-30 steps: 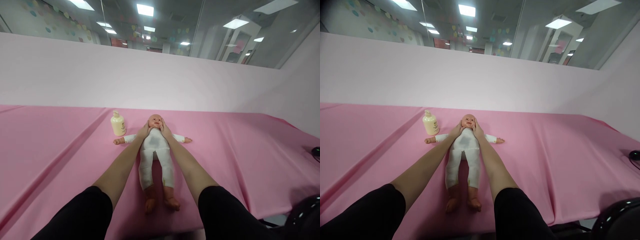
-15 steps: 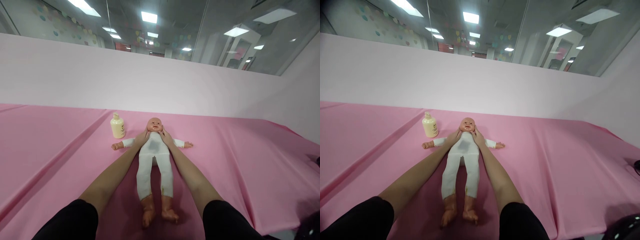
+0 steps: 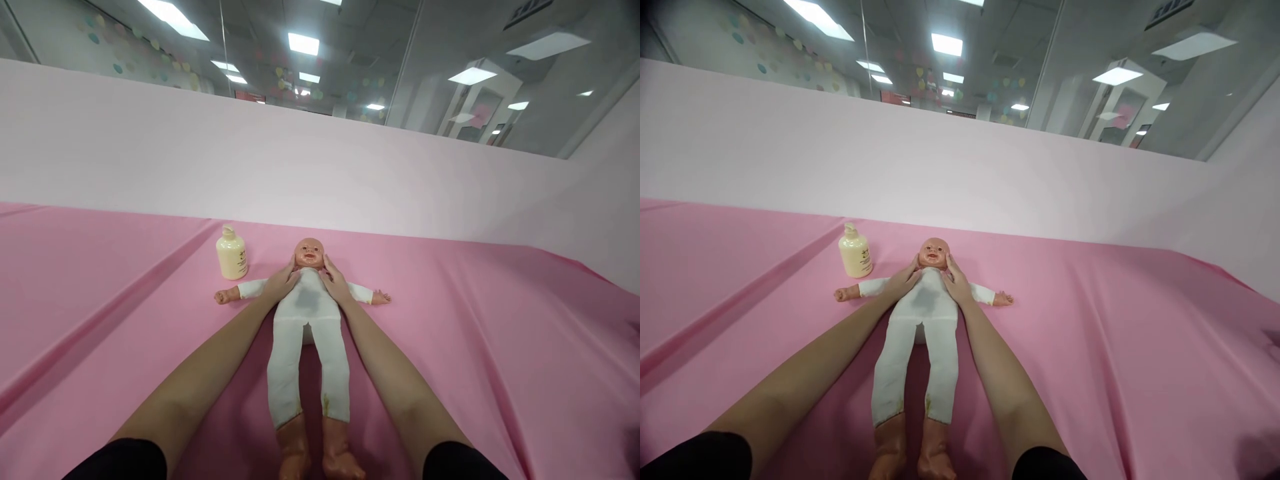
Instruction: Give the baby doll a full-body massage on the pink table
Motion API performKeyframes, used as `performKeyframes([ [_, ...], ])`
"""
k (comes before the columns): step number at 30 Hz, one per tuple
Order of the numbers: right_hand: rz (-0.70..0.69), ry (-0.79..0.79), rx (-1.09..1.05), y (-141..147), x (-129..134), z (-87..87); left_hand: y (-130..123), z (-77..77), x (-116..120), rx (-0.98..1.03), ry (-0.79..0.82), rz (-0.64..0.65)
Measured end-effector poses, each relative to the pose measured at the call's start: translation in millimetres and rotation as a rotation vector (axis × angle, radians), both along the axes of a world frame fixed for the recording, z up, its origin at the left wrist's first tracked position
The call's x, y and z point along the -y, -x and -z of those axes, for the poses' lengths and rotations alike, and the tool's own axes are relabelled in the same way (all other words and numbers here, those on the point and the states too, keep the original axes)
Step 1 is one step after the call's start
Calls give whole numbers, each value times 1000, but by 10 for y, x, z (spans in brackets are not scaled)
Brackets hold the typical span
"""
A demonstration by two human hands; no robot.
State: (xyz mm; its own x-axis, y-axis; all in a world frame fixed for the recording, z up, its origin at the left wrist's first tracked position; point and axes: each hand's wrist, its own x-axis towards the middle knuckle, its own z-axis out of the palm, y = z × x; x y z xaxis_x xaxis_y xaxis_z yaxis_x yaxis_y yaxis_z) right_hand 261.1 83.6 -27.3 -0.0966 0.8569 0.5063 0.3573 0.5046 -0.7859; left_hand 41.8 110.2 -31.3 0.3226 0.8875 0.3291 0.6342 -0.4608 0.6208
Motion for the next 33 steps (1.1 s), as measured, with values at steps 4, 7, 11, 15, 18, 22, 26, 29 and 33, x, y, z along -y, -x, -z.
performKeyframes([
  [4,-19,0,43,-19,-42,14,6,-19,-22,5,-188,109],
  [7,8,45,65,-40,-95,60,4,-7,-60,13,-233,157],
  [11,61,109,96,-64,-132,117,-14,40,-97,85,-149,130],
  [15,42,21,99,-74,-119,122,-39,10,-103,277,-38,68],
  [18,28,-26,85,-74,-112,118,13,-166,-129,428,-43,41],
  [22,50,2,54,-70,-119,120,290,-593,-202,579,-89,-11],
  [26,44,38,32,-61,-102,95,743,-995,-266,1178,14,17],
  [29,58,49,33,-53,-72,59,1063,-1138,-290,1470,277,84],
  [33,107,66,53,-43,-22,11,1281,-1172,-281,1543,499,120],
])
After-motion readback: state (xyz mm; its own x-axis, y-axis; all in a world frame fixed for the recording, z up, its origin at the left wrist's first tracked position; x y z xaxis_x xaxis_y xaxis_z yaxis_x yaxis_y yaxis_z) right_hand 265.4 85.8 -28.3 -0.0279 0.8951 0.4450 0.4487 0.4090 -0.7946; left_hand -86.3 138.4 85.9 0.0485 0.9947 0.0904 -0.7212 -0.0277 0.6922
